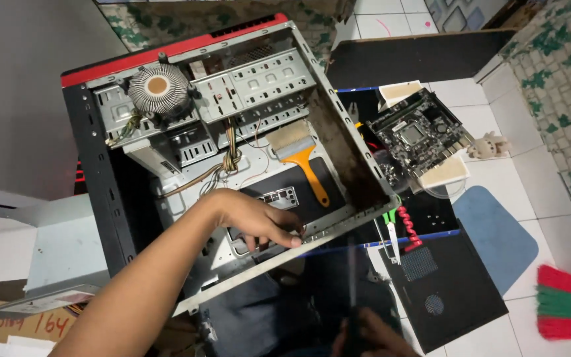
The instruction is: Removing a metal plate from a computer case using a screwdriver and cleaning the area with a brush.
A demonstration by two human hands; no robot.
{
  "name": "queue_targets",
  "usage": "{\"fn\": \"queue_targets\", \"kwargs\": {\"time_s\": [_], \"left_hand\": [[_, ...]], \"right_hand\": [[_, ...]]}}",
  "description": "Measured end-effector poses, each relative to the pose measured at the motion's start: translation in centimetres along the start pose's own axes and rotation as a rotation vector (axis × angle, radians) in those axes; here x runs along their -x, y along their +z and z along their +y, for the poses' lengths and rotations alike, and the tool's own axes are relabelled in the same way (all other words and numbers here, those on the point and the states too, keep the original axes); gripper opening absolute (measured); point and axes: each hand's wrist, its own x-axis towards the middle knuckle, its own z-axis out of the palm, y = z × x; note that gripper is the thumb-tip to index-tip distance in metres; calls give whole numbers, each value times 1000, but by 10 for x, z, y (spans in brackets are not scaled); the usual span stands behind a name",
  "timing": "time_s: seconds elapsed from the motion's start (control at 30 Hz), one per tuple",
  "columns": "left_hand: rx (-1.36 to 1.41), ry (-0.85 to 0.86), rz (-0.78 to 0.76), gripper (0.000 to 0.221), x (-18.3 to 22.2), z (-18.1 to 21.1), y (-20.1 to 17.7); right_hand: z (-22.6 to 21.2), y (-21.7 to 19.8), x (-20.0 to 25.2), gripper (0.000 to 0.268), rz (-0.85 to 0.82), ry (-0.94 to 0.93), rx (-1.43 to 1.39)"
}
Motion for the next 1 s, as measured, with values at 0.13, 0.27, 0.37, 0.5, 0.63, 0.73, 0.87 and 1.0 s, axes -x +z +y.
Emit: {"fn": "queue_targets", "kwargs": {"time_s": [0.13,0.27,0.37,0.5,0.63,0.73,0.87,1.0], "left_hand": [[-15,6,14,78,1,0,1],[-19,-2,28,75,3,1,1],[-52,16,27,65,4,3,2],[-97,4,32,69,4,5,2],[-92,-3,32,68,2,5,2],[-90,-14,38,67,3,6,3],[-67,-6,33,68,2,4,4],[-87,-7,35,65,3,5,4]], "right_hand": [[21,11,0,46,206,126,-2],[18,30,-6,40,482,140,-45],[21,14,-15,52,54,220,156],[-3,38,-21,58,100,212,232],[-14,49,-23,51,123,179,158],[-16,51,-24,53,139,206,149],[-20,53,-25,57,123,247,161],[-20,54,-27,54,164,283,123]]}}
